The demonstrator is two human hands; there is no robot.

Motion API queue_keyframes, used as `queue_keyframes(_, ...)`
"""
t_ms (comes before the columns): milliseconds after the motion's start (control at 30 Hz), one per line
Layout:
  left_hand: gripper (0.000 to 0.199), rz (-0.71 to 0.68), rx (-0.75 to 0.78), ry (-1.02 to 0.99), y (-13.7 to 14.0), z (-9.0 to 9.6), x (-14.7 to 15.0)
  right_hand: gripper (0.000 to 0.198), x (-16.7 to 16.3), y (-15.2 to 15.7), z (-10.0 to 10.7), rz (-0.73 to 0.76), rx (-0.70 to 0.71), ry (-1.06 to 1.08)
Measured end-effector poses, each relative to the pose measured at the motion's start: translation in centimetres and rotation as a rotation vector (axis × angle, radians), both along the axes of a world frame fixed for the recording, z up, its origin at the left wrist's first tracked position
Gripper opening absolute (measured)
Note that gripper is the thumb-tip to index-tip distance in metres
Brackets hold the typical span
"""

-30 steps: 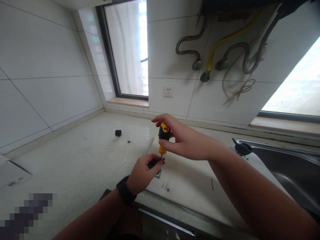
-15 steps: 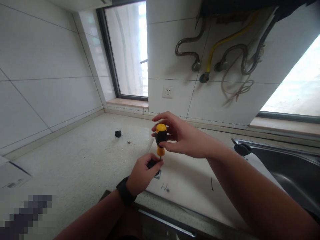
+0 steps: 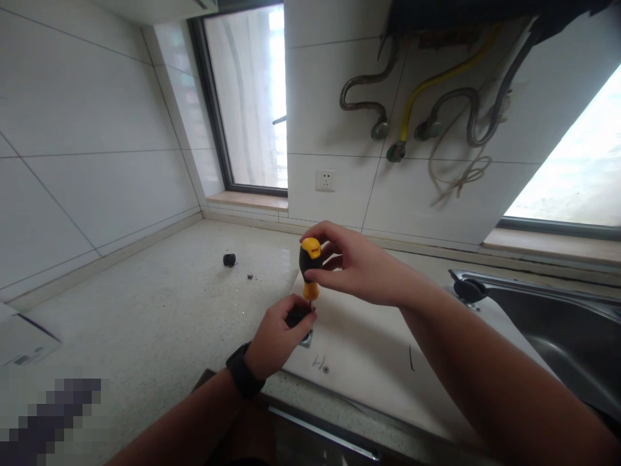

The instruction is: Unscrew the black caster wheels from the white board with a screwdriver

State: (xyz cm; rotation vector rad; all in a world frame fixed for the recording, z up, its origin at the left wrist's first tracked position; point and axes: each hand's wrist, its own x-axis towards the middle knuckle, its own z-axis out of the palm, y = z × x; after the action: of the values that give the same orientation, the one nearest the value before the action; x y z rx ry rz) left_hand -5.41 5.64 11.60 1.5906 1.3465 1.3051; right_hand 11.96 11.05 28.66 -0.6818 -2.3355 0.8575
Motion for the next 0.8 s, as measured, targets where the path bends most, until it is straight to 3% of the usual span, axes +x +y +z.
queue_keyframes(267, 0.019, -0.064, -0.026, -0.039, -0.12, 0.41, 0.13, 0.052, 0.20, 0.39, -0.23, 0.035, -0.018, 0.000)
queue_keyframes(367, 0.021, -0.050, -0.044, -0.054, -0.11, 0.33, 0.15, 0.050, 0.11, 0.43, -0.37, 0.037, -0.010, 0.001)
queue_keyframes(567, 0.017, 0.016, -0.001, -0.015, -0.07, -0.24, 0.05, 0.047, -0.16, 0.27, -0.33, -0.006, 0.136, -0.049)
queue_keyframes(800, 0.016, 0.013, -0.002, -0.018, -0.02, -0.18, 0.07, 0.047, -0.15, -0.21, -0.16, -0.021, 0.104, -0.019)
